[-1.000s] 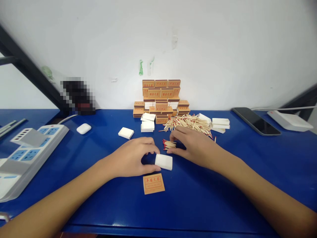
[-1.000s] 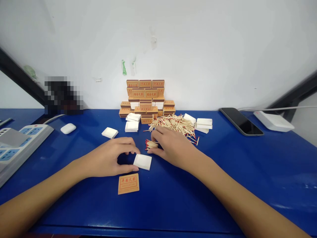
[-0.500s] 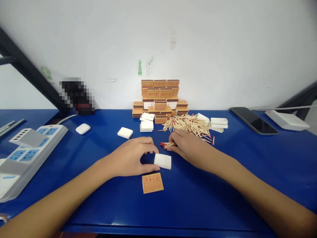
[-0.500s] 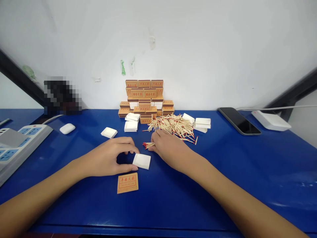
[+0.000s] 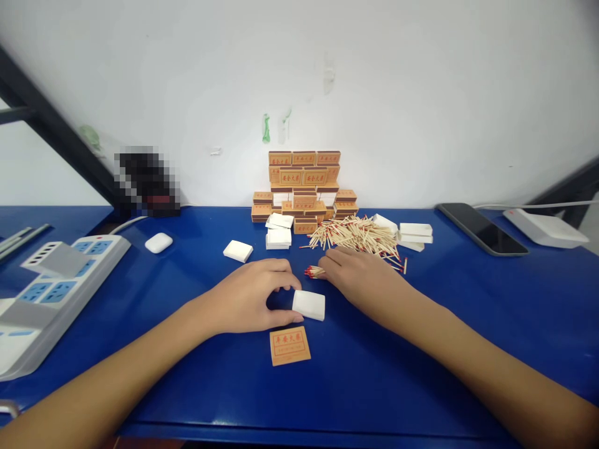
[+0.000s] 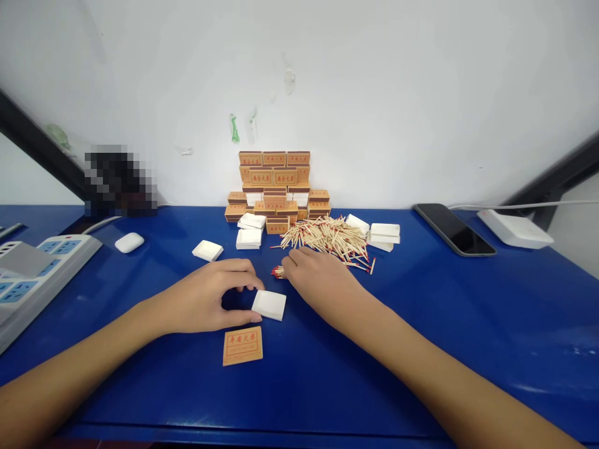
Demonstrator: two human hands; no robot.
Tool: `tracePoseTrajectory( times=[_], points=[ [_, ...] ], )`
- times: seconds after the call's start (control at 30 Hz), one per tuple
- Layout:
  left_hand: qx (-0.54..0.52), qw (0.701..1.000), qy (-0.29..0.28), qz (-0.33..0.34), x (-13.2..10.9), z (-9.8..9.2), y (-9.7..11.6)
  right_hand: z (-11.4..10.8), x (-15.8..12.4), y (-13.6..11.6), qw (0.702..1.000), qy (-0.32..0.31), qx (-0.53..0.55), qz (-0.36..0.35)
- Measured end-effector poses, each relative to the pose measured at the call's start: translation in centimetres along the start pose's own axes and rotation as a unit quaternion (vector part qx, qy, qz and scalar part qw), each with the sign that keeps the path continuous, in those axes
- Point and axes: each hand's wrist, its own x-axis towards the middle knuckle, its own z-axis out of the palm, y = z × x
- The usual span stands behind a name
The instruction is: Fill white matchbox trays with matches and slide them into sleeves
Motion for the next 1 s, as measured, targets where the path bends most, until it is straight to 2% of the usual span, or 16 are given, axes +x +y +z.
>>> tracePoseTrajectory(
  times=[0.23, 0.47, 1.0],
  points=[
    [0.004, 1.0, 0.006, 0.0, -0.1, 0.0, -0.1, 0.1, 0.0, 0.8, 0.992, -0.018, 0.11, 0.061],
    [0.02, 0.999, 0.024, -0.014, 0.0, 0.2, -0.3, -1.2, -0.7, 0.0, 0.963, 0.005, 0.266, 0.046],
    [0.024, 0.999, 0.037, -0.014, 0.2, 0.4, -0.4, -0.8, -0.7, -1.1, 0.972, 0.012, 0.231, -0.03]
  ],
)
